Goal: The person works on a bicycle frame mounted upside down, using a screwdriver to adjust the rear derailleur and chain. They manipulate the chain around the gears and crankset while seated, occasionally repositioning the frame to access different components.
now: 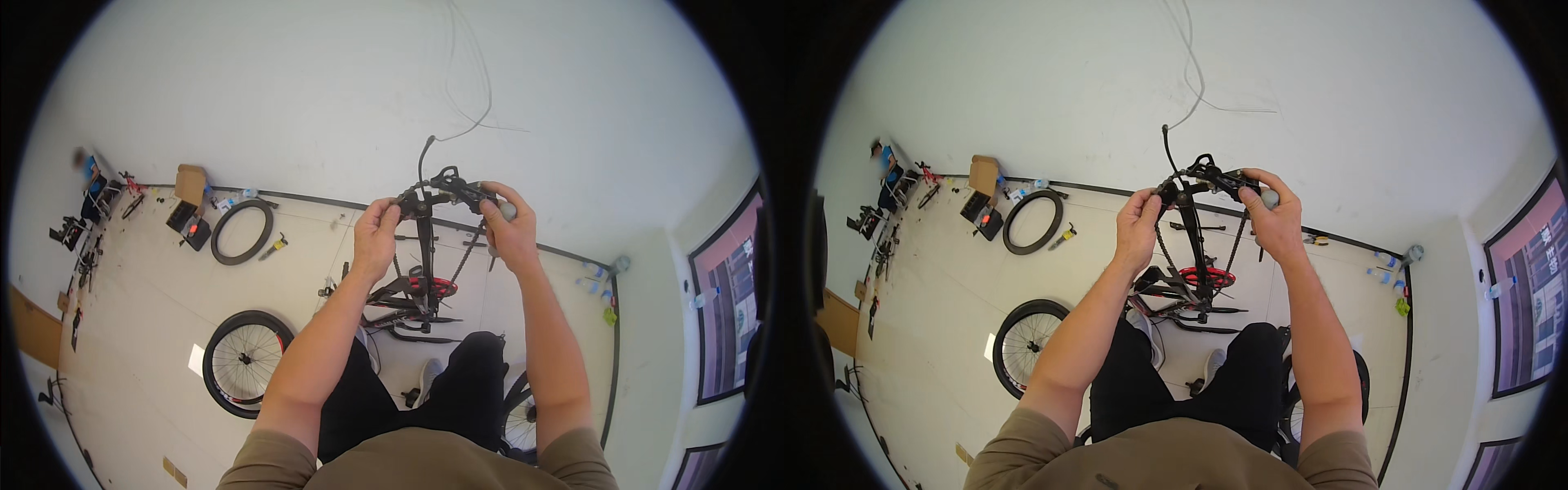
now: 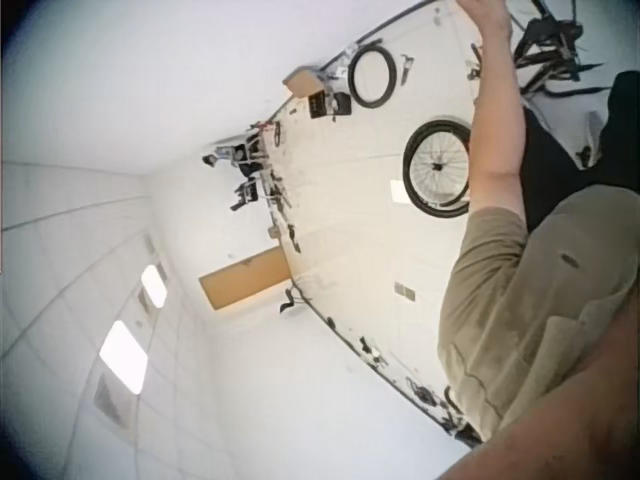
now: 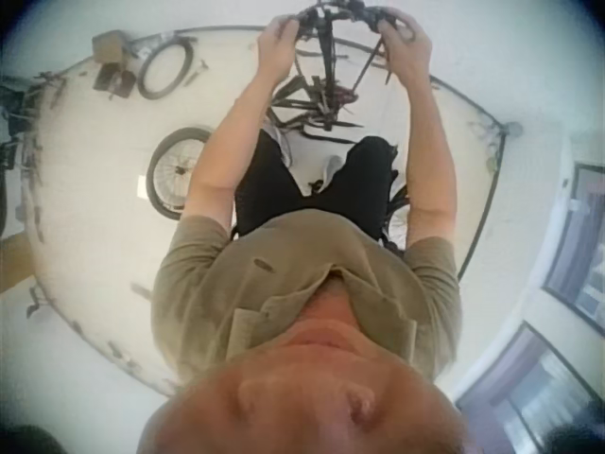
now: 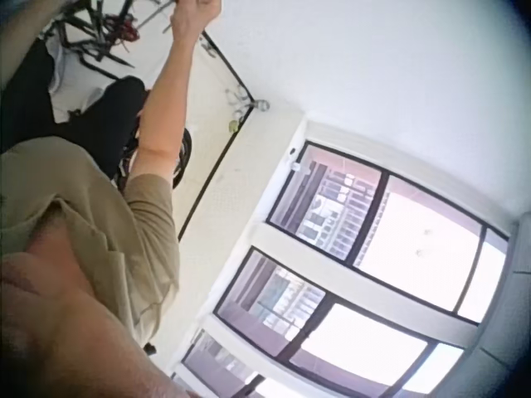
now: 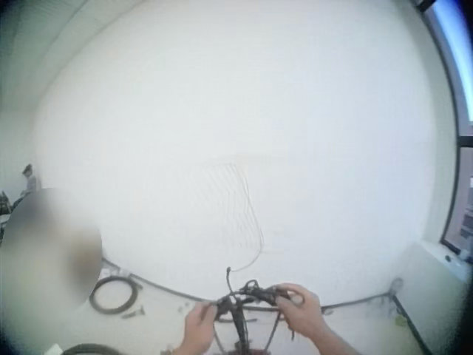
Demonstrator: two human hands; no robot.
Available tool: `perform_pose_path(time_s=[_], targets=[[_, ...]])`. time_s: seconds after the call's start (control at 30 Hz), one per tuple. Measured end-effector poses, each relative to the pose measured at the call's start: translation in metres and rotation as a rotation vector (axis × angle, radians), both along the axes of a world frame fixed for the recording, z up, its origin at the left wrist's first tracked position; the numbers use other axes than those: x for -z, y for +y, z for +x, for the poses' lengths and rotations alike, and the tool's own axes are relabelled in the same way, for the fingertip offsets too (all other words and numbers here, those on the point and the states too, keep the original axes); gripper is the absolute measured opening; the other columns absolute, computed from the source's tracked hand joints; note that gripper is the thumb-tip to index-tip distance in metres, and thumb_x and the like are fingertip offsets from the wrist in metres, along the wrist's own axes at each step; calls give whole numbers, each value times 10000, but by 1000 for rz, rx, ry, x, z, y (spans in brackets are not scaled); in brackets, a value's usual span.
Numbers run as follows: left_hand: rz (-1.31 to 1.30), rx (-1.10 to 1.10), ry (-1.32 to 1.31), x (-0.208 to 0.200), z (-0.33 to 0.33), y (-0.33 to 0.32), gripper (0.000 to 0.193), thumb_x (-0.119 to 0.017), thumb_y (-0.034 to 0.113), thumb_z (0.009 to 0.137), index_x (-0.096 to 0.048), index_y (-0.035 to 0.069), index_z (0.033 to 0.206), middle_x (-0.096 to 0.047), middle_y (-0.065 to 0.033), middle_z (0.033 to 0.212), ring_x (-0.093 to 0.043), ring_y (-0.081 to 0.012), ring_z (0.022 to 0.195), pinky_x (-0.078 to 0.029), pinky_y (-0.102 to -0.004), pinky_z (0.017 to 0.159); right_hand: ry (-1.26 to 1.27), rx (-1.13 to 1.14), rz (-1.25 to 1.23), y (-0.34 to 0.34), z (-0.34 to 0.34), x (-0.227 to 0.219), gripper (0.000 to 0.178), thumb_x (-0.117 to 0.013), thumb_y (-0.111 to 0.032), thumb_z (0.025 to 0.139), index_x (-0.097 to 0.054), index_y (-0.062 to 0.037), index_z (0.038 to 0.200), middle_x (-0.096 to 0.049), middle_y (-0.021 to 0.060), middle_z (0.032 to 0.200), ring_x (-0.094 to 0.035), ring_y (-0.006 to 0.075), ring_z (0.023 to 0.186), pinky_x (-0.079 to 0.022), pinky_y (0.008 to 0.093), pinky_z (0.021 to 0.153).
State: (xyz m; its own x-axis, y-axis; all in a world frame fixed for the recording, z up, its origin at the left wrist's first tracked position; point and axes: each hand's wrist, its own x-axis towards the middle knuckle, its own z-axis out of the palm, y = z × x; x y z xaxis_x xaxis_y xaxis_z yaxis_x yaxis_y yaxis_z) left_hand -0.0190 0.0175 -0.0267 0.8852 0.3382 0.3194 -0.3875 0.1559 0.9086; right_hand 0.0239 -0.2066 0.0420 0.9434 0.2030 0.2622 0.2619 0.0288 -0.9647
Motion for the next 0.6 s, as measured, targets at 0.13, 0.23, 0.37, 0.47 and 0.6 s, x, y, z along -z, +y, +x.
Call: perform_pose_path(time_s=[0.13, 0.23, 0.37, 0.47, 0.6], targets=[[-54, 58, 3, -5, -1, 6, 191, -503, 121, 1008, -584, -7, 1124, -687, -84, 1008, -634, -141, 938, -470, -287, 905, -4, 29, -25, 1, -3, -5, 293, -688, -142, 897, -651, -90, 1183, -506, -41, 634, -410, 43, 493, -329, 229, 428], [-96, 106, 2, -4, 1, 10, 171, -532, 114, 993, -586, 5, 1113, -686, -80, 988, -631, -140, 914, -470, -281, 896, 14, 21, 2, 2, -3, -8, 298, -685, -142, 902, -643, -86, 1192, -498, -40, 620, -409, 47, 480, -329, 231, 424], [-59, 171, 77, -21, -1, 8, 168, -610, 104, 949, -603, 15, 1092, -678, -53, 943, -620, -116, 862, -477, -259, 855, 22, 23, 0, -1, -3, -5, 305, -686, -144, 904, -637, -81, 1198, -495, -37, 613, -412, 50, 472, -330, 233, 416], [-87, 206, 115, -38, 0, 10, 155, -648, 84, 918, -622, 17, 1055, -670, -32, 914, -610, -91, 829, -486, -235, 807, 23, 20, -8, 1, -5, -6, 306, -686, -144, 903, -637, -77, 1198, -493, -35, 604, -416, 52, 470, -334, 235, 414], [-40, 191, 132, -44, 3, 14, 117, -633, 51, 919, -630, 14, 1030, -662, -21, 896, -598, -75, 807, -488, -219, 772, 22, 17, -12, 2, -4, -6, 305, -683, -145, 902, -638, -75, 1195, -492, -33, 597, -421, 53, 470, -336, 237, 414]])
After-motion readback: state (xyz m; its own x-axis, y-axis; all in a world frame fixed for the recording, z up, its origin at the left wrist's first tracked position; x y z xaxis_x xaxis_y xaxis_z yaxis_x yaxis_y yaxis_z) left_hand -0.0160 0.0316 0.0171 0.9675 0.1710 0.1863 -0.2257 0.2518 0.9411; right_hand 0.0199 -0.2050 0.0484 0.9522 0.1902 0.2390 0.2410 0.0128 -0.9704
